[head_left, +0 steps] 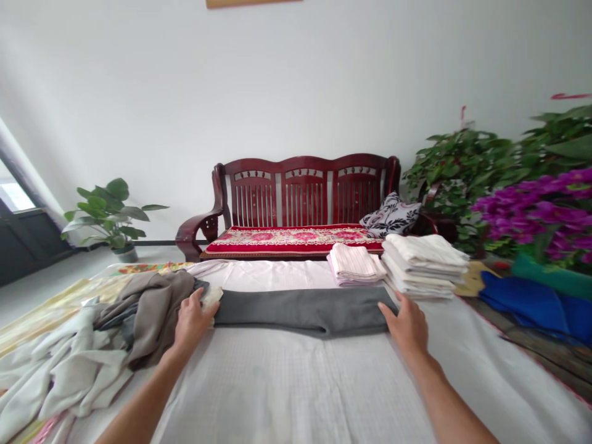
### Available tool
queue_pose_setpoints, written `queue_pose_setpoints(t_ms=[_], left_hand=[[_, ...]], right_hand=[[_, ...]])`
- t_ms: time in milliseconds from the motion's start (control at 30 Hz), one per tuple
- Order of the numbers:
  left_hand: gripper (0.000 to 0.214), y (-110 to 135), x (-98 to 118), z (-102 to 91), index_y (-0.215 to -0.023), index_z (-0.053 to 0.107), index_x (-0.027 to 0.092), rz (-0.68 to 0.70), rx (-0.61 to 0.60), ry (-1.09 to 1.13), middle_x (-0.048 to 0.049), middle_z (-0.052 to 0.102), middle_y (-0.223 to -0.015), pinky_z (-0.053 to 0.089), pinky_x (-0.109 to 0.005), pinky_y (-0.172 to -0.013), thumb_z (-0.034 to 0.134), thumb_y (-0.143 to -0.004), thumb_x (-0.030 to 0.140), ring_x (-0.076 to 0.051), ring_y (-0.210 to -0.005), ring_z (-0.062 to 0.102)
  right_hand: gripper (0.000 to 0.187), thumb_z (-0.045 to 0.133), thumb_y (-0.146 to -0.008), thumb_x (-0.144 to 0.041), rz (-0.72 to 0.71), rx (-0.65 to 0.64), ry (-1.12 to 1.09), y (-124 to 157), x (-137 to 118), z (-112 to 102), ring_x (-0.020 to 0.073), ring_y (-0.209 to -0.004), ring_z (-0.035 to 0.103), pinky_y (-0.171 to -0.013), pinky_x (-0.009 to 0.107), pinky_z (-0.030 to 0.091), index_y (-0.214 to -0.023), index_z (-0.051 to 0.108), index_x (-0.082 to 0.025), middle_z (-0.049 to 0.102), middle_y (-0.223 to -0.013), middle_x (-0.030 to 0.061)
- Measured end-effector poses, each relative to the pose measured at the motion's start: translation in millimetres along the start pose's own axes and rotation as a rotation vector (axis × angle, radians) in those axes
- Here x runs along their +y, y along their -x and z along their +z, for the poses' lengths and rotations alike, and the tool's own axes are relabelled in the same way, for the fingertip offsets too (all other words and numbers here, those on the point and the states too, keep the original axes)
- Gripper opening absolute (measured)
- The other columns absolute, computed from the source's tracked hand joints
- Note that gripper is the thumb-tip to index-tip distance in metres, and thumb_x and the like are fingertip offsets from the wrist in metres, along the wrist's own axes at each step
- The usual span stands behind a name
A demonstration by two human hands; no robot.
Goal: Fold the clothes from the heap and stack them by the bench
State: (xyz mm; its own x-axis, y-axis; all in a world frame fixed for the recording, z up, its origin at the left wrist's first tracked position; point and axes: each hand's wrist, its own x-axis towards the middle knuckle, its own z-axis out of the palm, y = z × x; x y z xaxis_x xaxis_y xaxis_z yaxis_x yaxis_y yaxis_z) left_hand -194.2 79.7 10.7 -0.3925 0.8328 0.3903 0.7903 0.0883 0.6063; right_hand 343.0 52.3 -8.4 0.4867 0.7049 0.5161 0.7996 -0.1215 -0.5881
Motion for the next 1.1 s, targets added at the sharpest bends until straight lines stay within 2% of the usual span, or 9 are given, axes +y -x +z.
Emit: queue_pose_setpoints(t_ms=[67, 133, 233, 333, 533, 667, 833, 933, 1100], left_hand=[[0.051, 19.0, 3.9, 0.8, -0.128, 0.057, 0.017, 0.176, 0.113, -0.104, -0.0166, 0.059, -0.123, 0.045, -0.048, -0.096, 0.056, -0.085, 0.044, -0.034, -0.114, 0.056], [0.036, 37.4, 11.1, 1.2, -0.122, 0.061, 0.022, 0.358, 0.178, -0.135, -0.0129, 0.06, -0.126, 0.04, -0.047, -0.101, 0.051, -0.09, 0.036, -0.031, -0.115, 0.055], [0.022, 55.1, 19.7, 0.5, -0.106, 0.067, 0.025, 0.585, 0.154, -0.143, -0.008, 0.064, -0.12, 0.036, -0.045, -0.106, 0.053, -0.089, 0.026, -0.028, -0.117, 0.054], [0.021, 57.5, 18.5, -0.1, -0.101, 0.07, 0.026, 0.692, 0.069, -0.178, -0.0062, 0.066, -0.118, 0.031, -0.047, -0.112, 0.055, -0.086, 0.021, -0.028, -0.122, 0.051], [0.027, 47.5, 0.4, 4.4, -0.106, 0.072, 0.03, 0.667, 0.034, -0.281, -0.0047, 0.066, -0.122, 0.024, -0.051, -0.115, 0.056, -0.086, 0.022, -0.03, -0.129, 0.046], [0.025, 44.3, -2.4, 7.6, -0.102, 0.074, 0.031, 0.653, 0.036, -0.311, -0.0034, 0.069, -0.119, 0.023, -0.052, -0.115, 0.056, -0.087, 0.021, -0.031, -0.128, 0.048], [0.025, 40.5, 4.2, 10.3, -0.098, 0.072, 0.029, 0.596, 0.094, -0.257, -0.0031, 0.072, -0.113, 0.021, -0.052, -0.116, 0.053, -0.087, 0.017, -0.029, -0.124, 0.053], [0.022, 38.4, 5.8, 12.9, -0.097, 0.07, 0.026, 0.549, 0.151, -0.221, -0.0042, 0.072, -0.114, 0.02, -0.052, -0.116, 0.052, -0.088, 0.018, -0.027, -0.122, 0.055], [0.023, 39.3, 0.3, 14.5, -0.091, 0.068, 0.026, 0.529, 0.047, -0.263, -0.0034, 0.074, -0.109, 0.019, -0.052, -0.116, 0.052, -0.081, 0.012, -0.028, -0.123, 0.056]], right_hand=[[0.042, 0.058, -0.085, -0.04, -0.204, 0.079, 0.078, 10.4, -11.6, -3.9, 0.0336, -0.104, 0.059, -0.09, 0.048, 0.044, -0.117, 0.064, -0.014, 0.067, -0.115, 0.0184], [0.026, 0.056, -0.09, -0.035, -0.434, 0.057, 0.044, 22.8, -27.6, -7.1, 0.029, -0.102, 0.059, -0.091, 0.044, 0.043, -0.106, 0.069, -0.019, 0.07, -0.109, 0.0126], [0.013, 0.061, -0.09, -0.031, -0.673, -0.105, -0.041, 41.9, -53.5, -7.2, 0.0237, -0.095, 0.059, -0.088, 0.038, 0.042, -0.09, 0.07, -0.022, 0.071, -0.094, 0.0061], [0.008, 0.067, -0.087, -0.03, -0.753, -0.241, -0.103, 56.5, -73.4, -2.4, 0.0222, -0.091, 0.058, -0.085, 0.036, 0.041, -0.087, 0.07, -0.022, 0.07, -0.09, 0.0042], [0.01, 0.071, -0.085, -0.032, -0.718, -0.334, -0.115, 68.1, -90.9, 6.4, 0.0232, -0.091, 0.057, -0.083, 0.037, 0.04, -0.091, 0.07, -0.024, 0.07, -0.09, 0.0036], [0.019, 0.075, -0.08, -0.032, -0.752, -0.375, -0.089, 72.3, -95.7, 10.8, 0.0239, -0.093, 0.056, -0.084, 0.038, 0.039, -0.097, 0.069, -0.026, 0.07, -0.093, 0.0028], [0.005, 0.069, -0.083, -0.024, -0.743, -0.378, -0.084, 75.3, -96.5, 17.7, 0.0211, -0.086, 0.054, -0.078, 0.035, 0.038, -0.081, 0.065, -0.024, 0.066, -0.082, 0.0012], [0.015, 0.062, -0.088, -0.021, -0.72, -0.37, -0.109, 74.7, -95.2, 20.6, 0.0195, -0.08, 0.053, -0.074, 0.034, 0.037, -0.073, 0.06, -0.023, 0.062, -0.074, 0.0009], [0.018, 0.057, -0.091, -0.02, -0.725, -0.408, -0.154, 74.6, -92.9, 19.9, 0.0193, -0.08, 0.053, -0.074, 0.032, 0.039, -0.073, 0.058, -0.022, 0.062, -0.075, 0.0014]])
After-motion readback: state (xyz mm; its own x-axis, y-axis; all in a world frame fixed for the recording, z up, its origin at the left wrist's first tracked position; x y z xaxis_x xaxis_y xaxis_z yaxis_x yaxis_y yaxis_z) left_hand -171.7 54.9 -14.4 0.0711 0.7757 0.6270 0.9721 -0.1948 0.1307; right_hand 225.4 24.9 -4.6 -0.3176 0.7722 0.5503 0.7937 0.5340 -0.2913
